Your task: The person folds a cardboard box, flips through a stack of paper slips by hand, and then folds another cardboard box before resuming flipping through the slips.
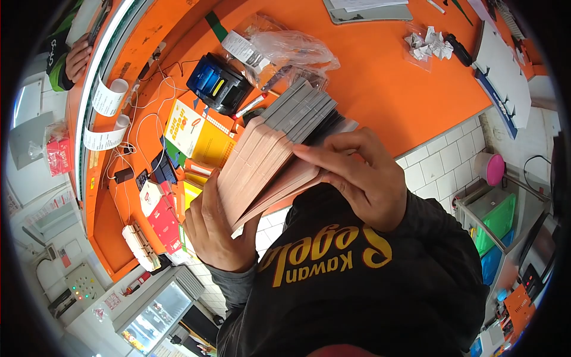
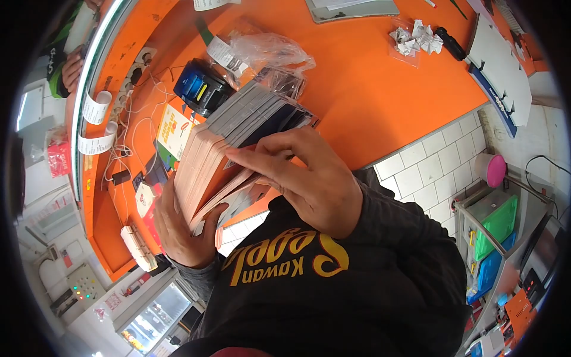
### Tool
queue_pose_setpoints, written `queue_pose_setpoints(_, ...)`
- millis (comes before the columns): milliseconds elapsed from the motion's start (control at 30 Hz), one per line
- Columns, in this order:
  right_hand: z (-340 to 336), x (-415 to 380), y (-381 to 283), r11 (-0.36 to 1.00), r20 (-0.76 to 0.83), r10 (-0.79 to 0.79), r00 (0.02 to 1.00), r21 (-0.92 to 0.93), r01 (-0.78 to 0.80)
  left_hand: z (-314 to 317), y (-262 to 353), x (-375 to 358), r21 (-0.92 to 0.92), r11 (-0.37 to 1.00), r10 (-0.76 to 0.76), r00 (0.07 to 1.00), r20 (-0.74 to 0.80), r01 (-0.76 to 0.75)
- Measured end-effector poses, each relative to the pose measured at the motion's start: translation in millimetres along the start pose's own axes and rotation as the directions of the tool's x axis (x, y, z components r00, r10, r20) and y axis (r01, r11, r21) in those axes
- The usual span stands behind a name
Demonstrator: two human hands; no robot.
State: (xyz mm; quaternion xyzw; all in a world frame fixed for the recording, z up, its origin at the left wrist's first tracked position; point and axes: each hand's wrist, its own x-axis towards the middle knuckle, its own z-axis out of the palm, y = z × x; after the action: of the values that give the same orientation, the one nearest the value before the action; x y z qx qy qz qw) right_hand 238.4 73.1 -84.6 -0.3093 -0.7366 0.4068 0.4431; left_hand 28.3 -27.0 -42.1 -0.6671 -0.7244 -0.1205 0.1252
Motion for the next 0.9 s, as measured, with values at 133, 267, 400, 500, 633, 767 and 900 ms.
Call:
queue_pose_setpoints(133, 3.1, -1.3, -0.9, 0.999, -0.033, 0.022, 0.999, 0.033, -0.021, -0.8, 2.5, 0.6, -0.013, 1.0, -0.026, 1.0, -0.002, 0.026)
queue_pose_setpoints(267, 2.0, -1.4, 1.1, 1.0, -0.026, -0.004, 1.0, 0.018, 0.005, -3.7, 3.6, -1.2, 0.008, 0.999, -0.043, 0.999, 0.028, 0.043)
queue_pose_setpoints(400, 2.4, -4.2, 3.1, 0.989, -0.038, 0.008, 0.999, 0.15, -0.002, -3.9, 3.4, -2.4, 0.02, 0.998, -0.063, 0.996, 0.067, 0.062)
queue_pose_setpoints(500, 1.8, -2.6, 3.8, 0.991, -0.039, -0.043, 0.998, 0.123, 0.048, -3.3, 2.2, -2.5, 0.015, 0.999, -0.034, 0.998, 0.056, 0.033)
queue_pose_setpoints(633, 1.9, -2.4, 5.2, 0.991, -0.042, -0.062, 0.997, 0.114, 0.066, -3.5, 2.2, -3.0, 0.02, 0.999, -0.048, 0.997, 0.067, 0.047)
queue_pose_setpoints(767, 0.7, -0.1, 1.5, 0.994, -0.043, -0.02, 0.999, 0.104, 0.024, -3.9, 2.6, -3.4, 0.029, 0.998, -0.059, 0.996, 0.069, 0.057)
queue_pose_setpoints(900, 0.6, -0.1, -0.6, 0.999, -0.017, 0.029, 0.999, 0.044, -0.028, -4.3, 2.8, -1.8, 0.018, 0.999, -0.046, 0.997, 0.069, 0.045)
